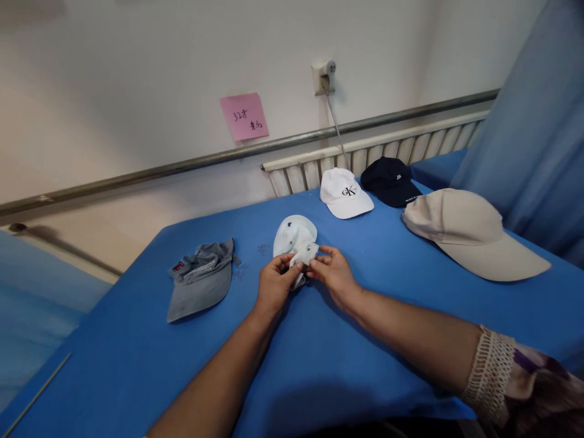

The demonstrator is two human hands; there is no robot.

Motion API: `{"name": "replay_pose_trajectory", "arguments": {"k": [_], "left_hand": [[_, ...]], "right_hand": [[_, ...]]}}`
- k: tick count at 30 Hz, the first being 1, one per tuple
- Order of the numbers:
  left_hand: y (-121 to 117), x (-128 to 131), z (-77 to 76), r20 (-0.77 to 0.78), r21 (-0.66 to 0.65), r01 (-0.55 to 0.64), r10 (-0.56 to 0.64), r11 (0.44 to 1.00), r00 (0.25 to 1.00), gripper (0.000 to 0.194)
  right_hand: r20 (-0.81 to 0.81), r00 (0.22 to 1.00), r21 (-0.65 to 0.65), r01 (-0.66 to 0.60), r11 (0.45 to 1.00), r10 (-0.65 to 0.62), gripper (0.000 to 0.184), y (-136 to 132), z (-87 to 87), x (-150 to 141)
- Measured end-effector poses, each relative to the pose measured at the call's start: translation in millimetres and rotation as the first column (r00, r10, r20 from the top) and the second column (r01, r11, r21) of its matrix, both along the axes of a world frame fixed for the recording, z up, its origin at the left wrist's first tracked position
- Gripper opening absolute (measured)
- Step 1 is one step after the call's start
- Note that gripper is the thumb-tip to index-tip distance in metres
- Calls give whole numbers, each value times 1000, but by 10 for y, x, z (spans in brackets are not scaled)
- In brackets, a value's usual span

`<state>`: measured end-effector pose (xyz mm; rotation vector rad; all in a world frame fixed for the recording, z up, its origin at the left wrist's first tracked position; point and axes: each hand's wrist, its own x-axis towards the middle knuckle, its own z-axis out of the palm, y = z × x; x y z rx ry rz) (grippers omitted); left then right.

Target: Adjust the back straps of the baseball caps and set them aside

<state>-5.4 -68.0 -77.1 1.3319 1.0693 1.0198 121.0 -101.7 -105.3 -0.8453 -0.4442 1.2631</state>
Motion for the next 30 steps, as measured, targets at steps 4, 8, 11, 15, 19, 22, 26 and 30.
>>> {"name": "replay_pose_trajectory", "arguments": {"k": [4, 8, 11, 15, 19, 22, 26, 30], "left_hand": [[22, -72, 17, 44, -92, 50, -46, 995, 998, 41], [12, -106, -1, -81, -22, 116, -117, 993, 990, 38], [-47, -109, 1, -285, 240, 130, -58, 962, 957, 35], [-172, -104, 51, -514, 646, 263, 155, 717, 844, 52], [-249, -57, 51, -630, 685, 436, 173, 584, 757, 66], [-239, -10, -1, -649, 676, 466, 161, 571, 744, 52], [-166, 5, -70, -654, 645, 443, 150, 622, 742, 30], [-98, -36, -89, -627, 648, 351, 211, 676, 750, 23]], "right_hand": [[-190, 965, -100, -201, 974, 180, 28, 5, -10, 105], [-275, 912, -68, -336, 939, 306, 18, 102, -28, 211], [-282, 902, -30, -350, 936, 328, 17, 131, 4, 239], [-237, 916, 61, -318, 946, 323, 24, 57, 94, 199], [-166, 950, 25, -265, 964, 265, 35, -1, 113, 129], [-117, 976, 0, -186, 982, 185, 30, 21, 63, 125], [-282, 948, -83, -176, 981, 146, 10, 48, -13, 187], [-437, 886, -179, -258, 949, 158, 7, 5, -43, 203]]}}
